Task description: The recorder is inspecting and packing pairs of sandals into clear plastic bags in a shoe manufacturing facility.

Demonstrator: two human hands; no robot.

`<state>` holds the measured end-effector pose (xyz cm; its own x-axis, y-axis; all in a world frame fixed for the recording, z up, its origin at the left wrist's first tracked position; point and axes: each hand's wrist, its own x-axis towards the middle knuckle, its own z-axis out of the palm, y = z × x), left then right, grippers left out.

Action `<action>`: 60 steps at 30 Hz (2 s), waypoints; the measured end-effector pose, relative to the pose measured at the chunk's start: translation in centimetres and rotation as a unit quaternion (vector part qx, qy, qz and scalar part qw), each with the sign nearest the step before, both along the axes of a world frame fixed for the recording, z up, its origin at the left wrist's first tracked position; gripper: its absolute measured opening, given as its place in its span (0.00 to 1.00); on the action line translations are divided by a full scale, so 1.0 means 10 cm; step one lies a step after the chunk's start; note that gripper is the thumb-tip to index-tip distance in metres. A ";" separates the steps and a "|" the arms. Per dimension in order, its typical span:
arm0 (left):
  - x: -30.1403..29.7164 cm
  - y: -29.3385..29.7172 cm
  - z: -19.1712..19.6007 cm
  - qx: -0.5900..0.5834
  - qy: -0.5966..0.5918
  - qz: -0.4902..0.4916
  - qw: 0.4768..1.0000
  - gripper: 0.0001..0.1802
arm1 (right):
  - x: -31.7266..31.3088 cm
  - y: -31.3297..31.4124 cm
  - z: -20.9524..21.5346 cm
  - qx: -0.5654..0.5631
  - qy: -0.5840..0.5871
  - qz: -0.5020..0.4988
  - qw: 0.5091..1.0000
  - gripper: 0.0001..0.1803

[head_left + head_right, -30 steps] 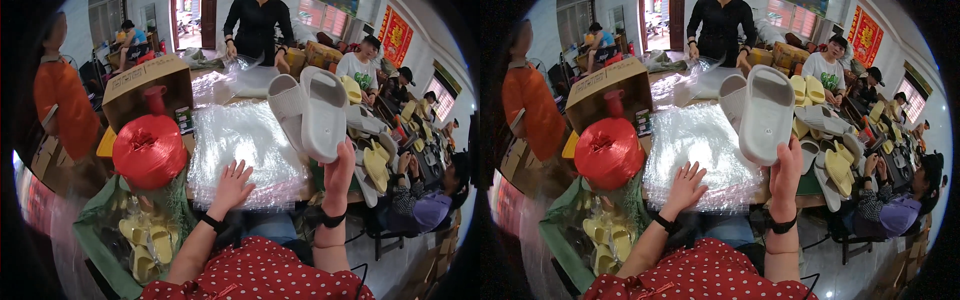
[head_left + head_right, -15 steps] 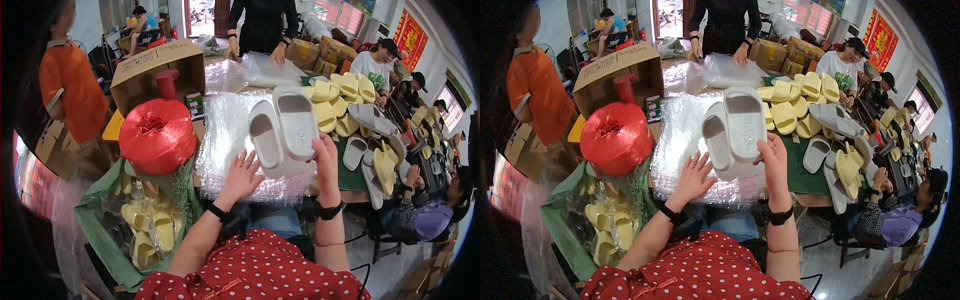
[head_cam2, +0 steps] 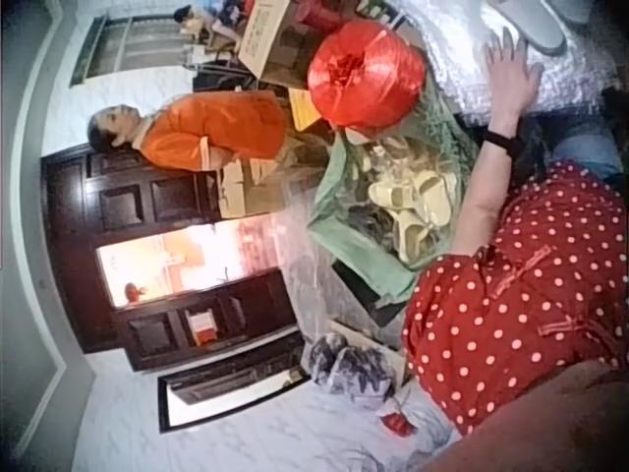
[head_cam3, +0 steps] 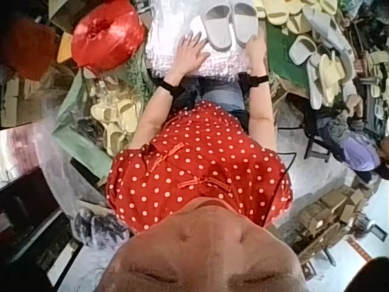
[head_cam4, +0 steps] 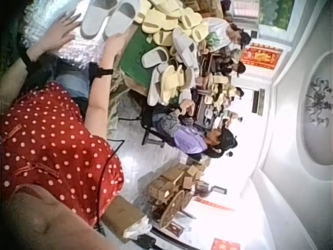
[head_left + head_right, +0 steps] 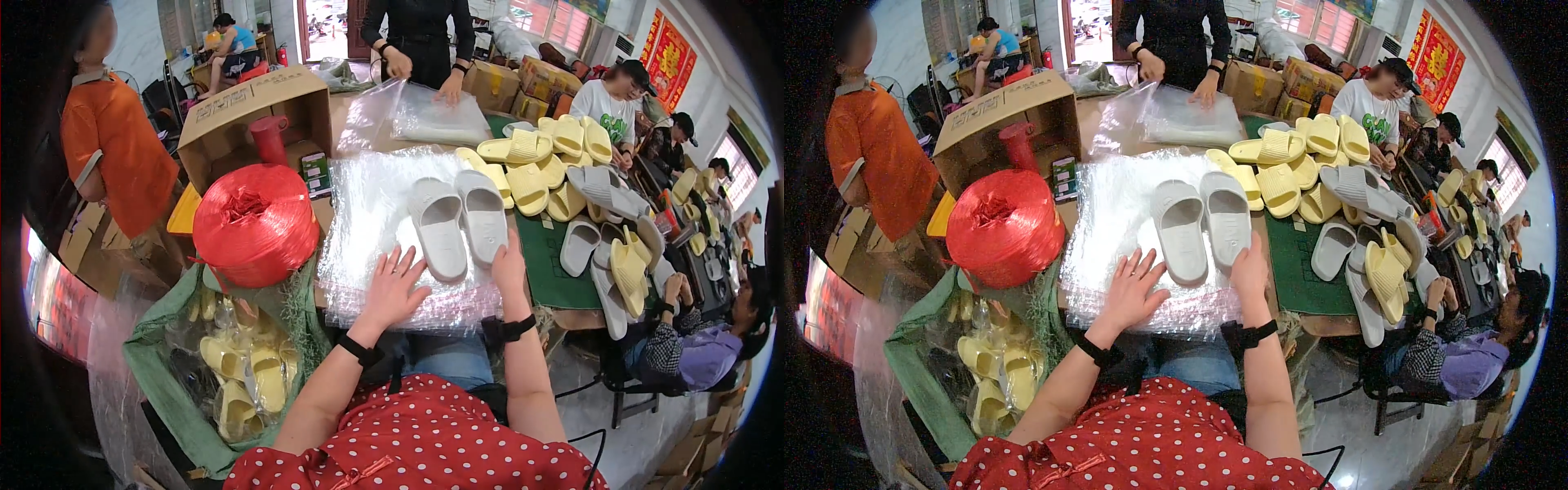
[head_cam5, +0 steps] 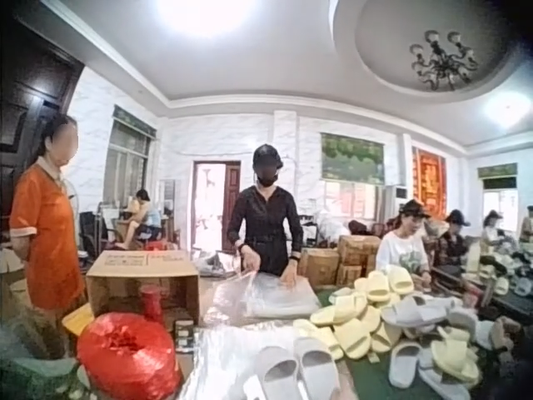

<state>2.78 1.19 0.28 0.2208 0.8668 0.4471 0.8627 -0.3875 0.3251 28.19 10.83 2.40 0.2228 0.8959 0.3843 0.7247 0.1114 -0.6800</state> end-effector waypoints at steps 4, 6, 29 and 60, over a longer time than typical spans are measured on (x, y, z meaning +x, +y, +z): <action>-0.04 0.01 -0.04 -0.004 0.010 0.004 1.000 0.33 | -0.09 -0.18 0.20 -0.071 -0.088 0.068 0.991 0.28; -0.04 0.01 -0.05 -0.003 0.014 0.005 1.000 0.33 | -0.11 -0.18 0.23 0.025 -0.174 0.037 0.984 0.29; -0.23 0.03 0.08 -0.113 0.011 -0.044 0.993 0.46 | 0.11 0.24 0.38 0.030 -0.013 0.110 0.993 0.20; -0.16 -0.11 0.46 -0.189 -0.283 0.010 0.940 0.13 | 0.53 -1.47 0.18 0.062 0.345 0.220 0.910 0.23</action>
<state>1.14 0.11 4.87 0.0230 0.9887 0.1484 0.5163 -0.1388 0.8451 33.46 -3.89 4.17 0.0798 0.9164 0.3922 -0.0031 0.3937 -0.9192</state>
